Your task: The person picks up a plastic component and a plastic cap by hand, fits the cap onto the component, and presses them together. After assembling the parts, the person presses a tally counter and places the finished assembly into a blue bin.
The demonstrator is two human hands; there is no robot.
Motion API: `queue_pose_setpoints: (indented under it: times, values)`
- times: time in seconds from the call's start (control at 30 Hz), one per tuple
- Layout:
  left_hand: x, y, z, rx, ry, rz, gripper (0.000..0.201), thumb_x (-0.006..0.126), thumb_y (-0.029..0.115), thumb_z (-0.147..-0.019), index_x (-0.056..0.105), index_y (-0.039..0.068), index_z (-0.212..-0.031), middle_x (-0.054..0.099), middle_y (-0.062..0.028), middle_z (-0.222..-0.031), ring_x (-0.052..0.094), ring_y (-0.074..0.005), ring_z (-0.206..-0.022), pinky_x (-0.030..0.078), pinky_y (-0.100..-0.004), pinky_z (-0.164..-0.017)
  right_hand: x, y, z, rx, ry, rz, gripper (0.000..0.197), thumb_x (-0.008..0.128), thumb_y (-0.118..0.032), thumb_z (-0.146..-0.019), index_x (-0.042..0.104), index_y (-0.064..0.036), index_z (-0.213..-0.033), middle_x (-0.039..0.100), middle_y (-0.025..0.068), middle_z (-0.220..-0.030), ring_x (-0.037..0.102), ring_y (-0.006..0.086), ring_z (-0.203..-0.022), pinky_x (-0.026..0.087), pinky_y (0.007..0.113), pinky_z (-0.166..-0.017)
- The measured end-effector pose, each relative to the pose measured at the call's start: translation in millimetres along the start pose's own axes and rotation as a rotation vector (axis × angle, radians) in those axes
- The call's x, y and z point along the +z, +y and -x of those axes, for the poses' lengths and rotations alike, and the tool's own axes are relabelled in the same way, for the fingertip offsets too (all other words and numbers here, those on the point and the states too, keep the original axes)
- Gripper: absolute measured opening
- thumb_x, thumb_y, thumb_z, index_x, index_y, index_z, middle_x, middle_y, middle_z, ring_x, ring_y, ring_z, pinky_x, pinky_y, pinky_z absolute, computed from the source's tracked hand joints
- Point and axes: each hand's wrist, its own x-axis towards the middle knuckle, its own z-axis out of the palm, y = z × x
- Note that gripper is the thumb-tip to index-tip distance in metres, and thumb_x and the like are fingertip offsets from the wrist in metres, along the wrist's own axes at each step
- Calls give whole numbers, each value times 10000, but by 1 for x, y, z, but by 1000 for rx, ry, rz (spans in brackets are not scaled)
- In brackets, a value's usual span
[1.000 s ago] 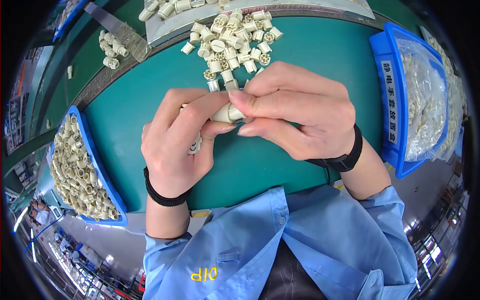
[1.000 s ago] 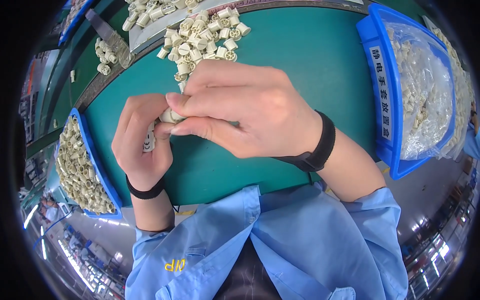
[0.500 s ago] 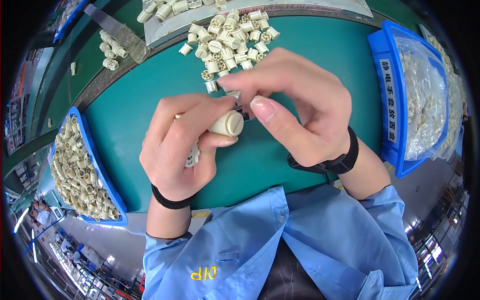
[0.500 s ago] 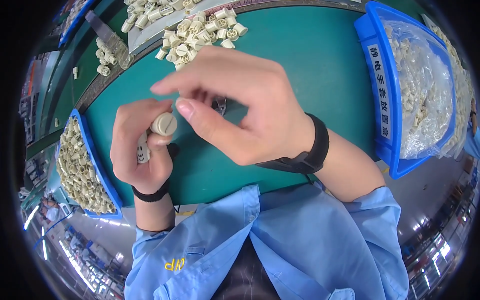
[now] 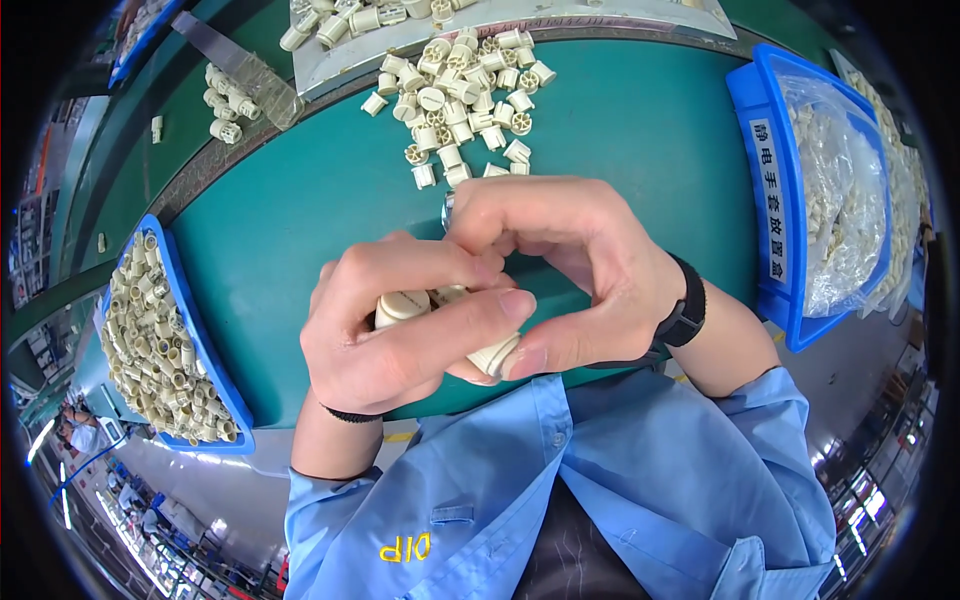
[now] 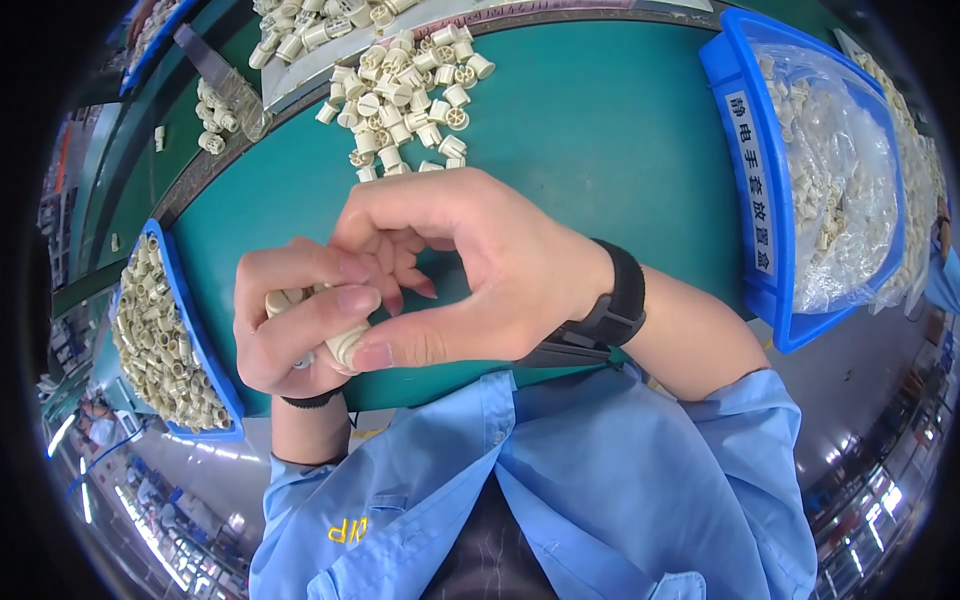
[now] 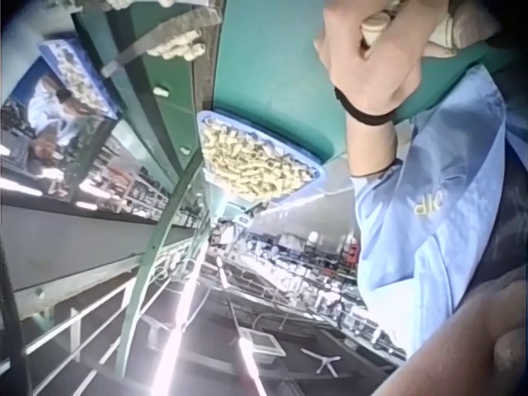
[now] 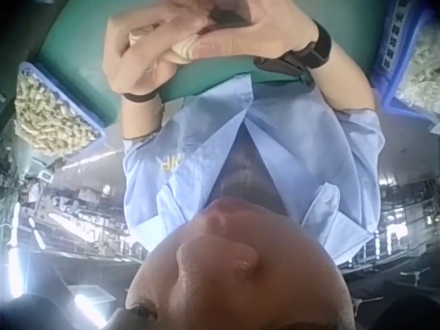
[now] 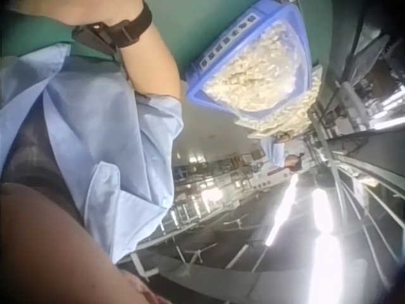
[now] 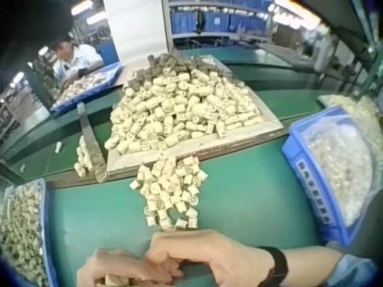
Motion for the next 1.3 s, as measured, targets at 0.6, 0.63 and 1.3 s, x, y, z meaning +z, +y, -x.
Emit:
queue_pose_setpoints:
  times: [0.6, 0.63, 1.3]
  values:
    - [-28, -45, 14, -434, 273, 1502, 409, 340, 356, -1044, 437, 52, -1301, 469, -74, -1073, 418, -164, -665, 400, -269, -426, -23, -8, -5, -125, 128, 1173, 465, 576, 55, -636, 745, -165, -1009, 563, 26, -706, 526, 193, -564, 409, 285, -489]
    - [-28, -46, 13, -434, 264, 1517, 397, 345, 345, -1043, 441, 52, -1293, 470, -74, -1067, 421, -164, -675, 399, -268, -425, -21, -10, -7, -81, 129, 1222, 456, 578, 58, -642, 749, -165, -1001, 558, 20, -698, 527, 187, -561, 411, 284, -489]
    - [-50, -52, -110, -669, 219, 367, 204, 552, 243, -988, 602, 58, -1059, 586, -5, -804, 497, -58, -502, 323, -185, -364, -85, 22, -11, -96, 574, 299, 203, 536, 5, -909, 704, -24, -1020, 548, -30, -665, 469, 35, -542, 350, 200, -482]
